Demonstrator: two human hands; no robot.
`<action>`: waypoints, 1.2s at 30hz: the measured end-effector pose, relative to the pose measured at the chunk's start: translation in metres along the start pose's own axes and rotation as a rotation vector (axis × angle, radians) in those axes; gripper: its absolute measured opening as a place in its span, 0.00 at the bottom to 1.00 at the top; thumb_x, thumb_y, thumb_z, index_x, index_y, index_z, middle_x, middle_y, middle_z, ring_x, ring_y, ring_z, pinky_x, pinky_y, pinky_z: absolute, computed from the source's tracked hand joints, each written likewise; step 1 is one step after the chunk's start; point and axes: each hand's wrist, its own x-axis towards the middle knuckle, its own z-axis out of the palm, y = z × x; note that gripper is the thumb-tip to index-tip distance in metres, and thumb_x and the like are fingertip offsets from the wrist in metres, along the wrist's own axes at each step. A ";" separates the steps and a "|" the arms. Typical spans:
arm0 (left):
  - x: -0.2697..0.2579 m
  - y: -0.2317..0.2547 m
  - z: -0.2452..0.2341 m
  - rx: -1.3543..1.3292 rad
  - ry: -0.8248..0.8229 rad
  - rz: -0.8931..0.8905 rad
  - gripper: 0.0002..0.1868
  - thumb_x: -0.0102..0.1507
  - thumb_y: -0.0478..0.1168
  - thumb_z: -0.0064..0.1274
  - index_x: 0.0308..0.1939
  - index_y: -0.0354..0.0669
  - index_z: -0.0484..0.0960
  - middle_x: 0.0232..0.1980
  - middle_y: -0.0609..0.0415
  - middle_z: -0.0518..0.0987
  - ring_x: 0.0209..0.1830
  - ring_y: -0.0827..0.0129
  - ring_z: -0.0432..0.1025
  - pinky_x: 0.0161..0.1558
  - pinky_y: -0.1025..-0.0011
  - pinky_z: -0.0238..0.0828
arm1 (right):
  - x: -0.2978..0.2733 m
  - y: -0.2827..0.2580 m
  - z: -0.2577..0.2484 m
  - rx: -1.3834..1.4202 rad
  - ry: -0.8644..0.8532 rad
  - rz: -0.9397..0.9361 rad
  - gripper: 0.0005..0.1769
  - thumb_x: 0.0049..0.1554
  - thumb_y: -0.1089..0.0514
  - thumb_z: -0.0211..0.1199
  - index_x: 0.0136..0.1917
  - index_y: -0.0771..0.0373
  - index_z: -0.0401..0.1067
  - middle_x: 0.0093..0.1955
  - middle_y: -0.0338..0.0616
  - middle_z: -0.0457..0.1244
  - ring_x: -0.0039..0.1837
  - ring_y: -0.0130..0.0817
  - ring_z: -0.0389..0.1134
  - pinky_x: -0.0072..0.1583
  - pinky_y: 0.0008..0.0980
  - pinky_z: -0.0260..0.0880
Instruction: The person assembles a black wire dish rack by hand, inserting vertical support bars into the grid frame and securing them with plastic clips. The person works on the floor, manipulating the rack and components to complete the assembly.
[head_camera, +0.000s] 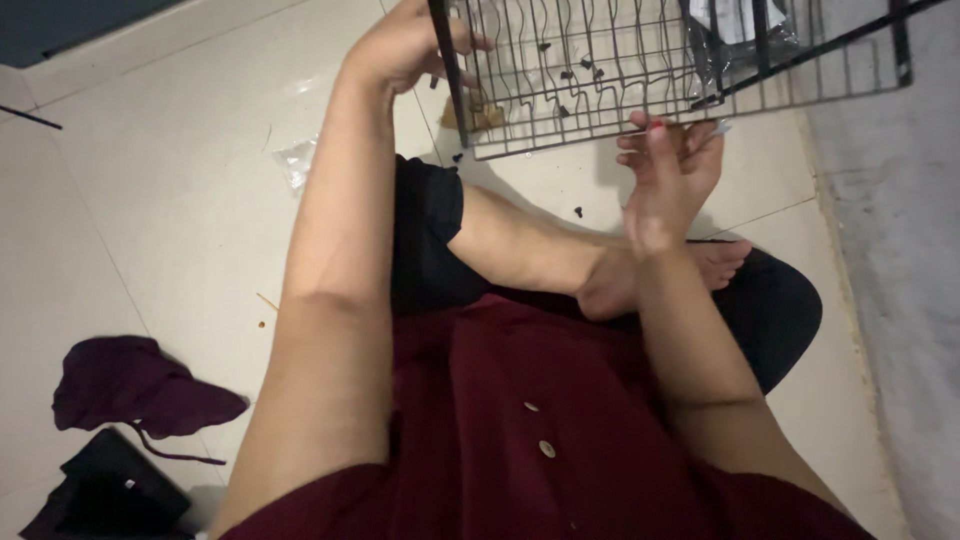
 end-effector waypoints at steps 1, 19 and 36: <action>0.001 0.003 -0.003 0.021 0.003 -0.008 0.28 0.57 0.33 0.57 0.61 0.27 0.71 0.51 0.40 0.79 0.54 0.53 0.81 0.41 0.54 0.83 | -0.005 0.002 0.002 0.005 -0.015 -0.002 0.19 0.64 0.67 0.64 0.51 0.57 0.52 0.53 0.57 0.69 0.46 0.40 0.74 0.46 0.35 0.76; 0.065 -0.085 -0.051 0.369 0.574 0.204 0.15 0.62 0.45 0.58 0.32 0.34 0.79 0.26 0.59 0.76 0.27 0.74 0.71 0.30 0.68 0.66 | 0.012 0.006 -0.004 0.149 -0.040 0.254 0.10 0.63 0.65 0.65 0.51 0.60 0.64 0.46 0.48 0.68 0.46 0.40 0.73 0.50 0.38 0.76; 0.040 -0.003 0.032 0.202 0.641 0.547 0.31 0.55 0.23 0.46 0.64 0.35 0.70 0.65 0.47 0.64 0.43 0.60 0.78 0.31 0.69 0.82 | 0.023 -0.001 -0.018 -0.037 -0.081 0.194 0.17 0.59 0.69 0.65 0.43 0.58 0.57 0.42 0.51 0.66 0.45 0.43 0.74 0.45 0.43 0.80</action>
